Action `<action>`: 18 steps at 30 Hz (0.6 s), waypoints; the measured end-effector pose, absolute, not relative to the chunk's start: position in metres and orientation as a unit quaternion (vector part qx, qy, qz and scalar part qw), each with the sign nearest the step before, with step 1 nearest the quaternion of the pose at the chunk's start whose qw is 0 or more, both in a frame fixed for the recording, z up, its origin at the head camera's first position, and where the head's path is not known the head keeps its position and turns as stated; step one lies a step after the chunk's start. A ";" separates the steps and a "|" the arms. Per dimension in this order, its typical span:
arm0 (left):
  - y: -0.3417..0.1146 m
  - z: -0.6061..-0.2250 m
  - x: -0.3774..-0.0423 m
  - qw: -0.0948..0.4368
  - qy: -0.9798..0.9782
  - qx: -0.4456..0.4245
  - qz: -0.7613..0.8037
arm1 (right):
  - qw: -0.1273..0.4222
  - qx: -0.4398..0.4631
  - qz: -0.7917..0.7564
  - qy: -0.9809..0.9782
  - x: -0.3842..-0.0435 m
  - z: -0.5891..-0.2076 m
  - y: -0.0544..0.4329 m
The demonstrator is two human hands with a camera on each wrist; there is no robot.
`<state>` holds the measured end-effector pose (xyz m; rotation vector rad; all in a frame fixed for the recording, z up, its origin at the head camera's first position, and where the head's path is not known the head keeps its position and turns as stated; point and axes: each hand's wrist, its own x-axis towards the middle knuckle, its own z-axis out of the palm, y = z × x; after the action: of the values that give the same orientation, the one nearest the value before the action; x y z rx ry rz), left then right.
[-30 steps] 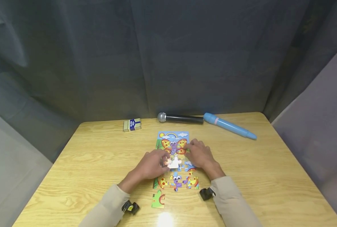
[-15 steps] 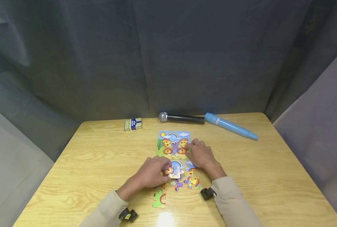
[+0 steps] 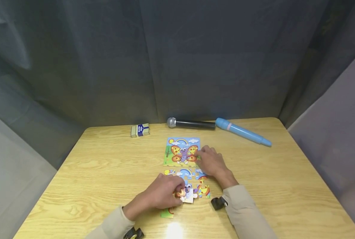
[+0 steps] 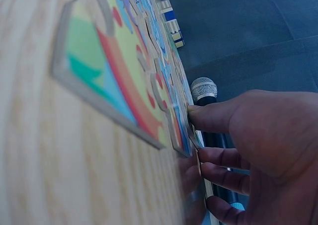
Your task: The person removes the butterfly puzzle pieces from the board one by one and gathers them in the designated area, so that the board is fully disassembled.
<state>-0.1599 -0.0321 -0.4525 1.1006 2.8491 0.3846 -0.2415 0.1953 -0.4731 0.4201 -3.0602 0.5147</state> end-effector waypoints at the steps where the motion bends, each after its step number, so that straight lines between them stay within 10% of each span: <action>1: -0.032 -0.452 -0.159 0.034 0.925 0.357 0.124 | 0.005 0.135 0.165 -0.977 -0.242 -0.473 0.195; 18: -0.030 -0.449 -0.140 0.066 0.919 0.383 0.073 | 0.002 0.138 0.169 -0.976 -0.240 -0.471 0.195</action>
<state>-0.1404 -0.0300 -0.4493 1.1538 2.7705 0.2208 -0.2398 0.1946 -0.4712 0.4339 -3.0609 0.5305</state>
